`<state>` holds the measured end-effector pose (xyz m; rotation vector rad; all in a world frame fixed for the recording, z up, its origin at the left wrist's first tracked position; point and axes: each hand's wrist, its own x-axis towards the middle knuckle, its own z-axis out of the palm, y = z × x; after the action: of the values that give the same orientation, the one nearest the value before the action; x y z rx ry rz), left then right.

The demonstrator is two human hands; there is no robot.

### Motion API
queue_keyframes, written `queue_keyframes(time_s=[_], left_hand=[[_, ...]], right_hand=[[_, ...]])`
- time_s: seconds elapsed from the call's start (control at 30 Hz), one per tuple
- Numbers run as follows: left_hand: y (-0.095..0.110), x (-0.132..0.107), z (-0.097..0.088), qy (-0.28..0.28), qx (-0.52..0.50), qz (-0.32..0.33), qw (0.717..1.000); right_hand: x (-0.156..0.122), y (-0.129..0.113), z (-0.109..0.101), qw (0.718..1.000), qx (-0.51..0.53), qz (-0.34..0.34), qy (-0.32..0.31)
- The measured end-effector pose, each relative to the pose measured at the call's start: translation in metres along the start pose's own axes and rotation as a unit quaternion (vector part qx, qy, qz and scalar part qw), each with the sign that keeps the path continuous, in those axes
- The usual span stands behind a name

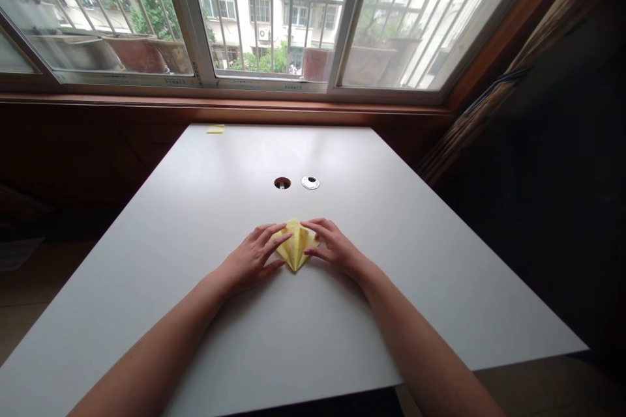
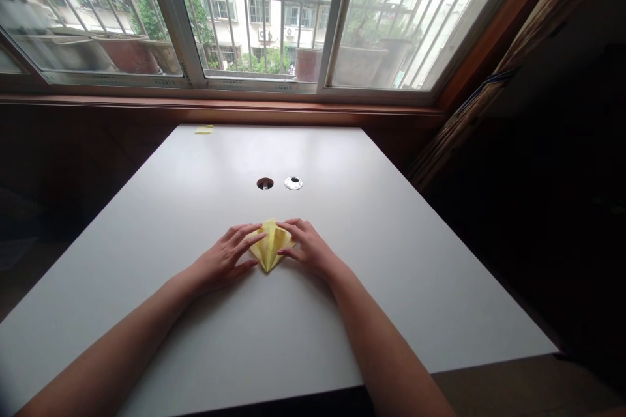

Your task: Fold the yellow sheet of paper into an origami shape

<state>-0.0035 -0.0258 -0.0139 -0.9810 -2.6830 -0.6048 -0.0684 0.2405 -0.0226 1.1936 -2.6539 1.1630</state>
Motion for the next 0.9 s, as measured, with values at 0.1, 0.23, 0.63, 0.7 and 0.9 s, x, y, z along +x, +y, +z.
queue_keyframes(time_s=[0.1, 0.23, 0.63, 0.7, 0.9], left_hand=[[-0.005, 0.0005, 0.0022, 0.001, -0.017, -0.012, 1.0], [-0.0074, 0.0013, 0.0028, -0.019, -0.037, -0.026, 0.999], [-0.0054, 0.0031, 0.0022, 0.009, -0.068, -0.083, 0.994], [-0.0057, 0.0031, 0.0024, 0.005, -0.072, -0.089, 0.993], [-0.0031, 0.0016, 0.0021, 0.014, -0.073, -0.078, 0.994]], right_hand=[[0.0031, -0.0026, -0.0017, 0.999, 0.04, -0.013, -0.019], [0.0066, -0.0043, -0.0004, 0.998, 0.063, -0.012, -0.029], [0.0025, -0.0043, 0.0003, 0.996, 0.068, -0.042, -0.042], [0.002, -0.0048, -0.0007, 0.996, 0.062, -0.042, -0.047], [-0.0002, -0.0058, -0.0021, 0.996, 0.059, -0.034, -0.05]])
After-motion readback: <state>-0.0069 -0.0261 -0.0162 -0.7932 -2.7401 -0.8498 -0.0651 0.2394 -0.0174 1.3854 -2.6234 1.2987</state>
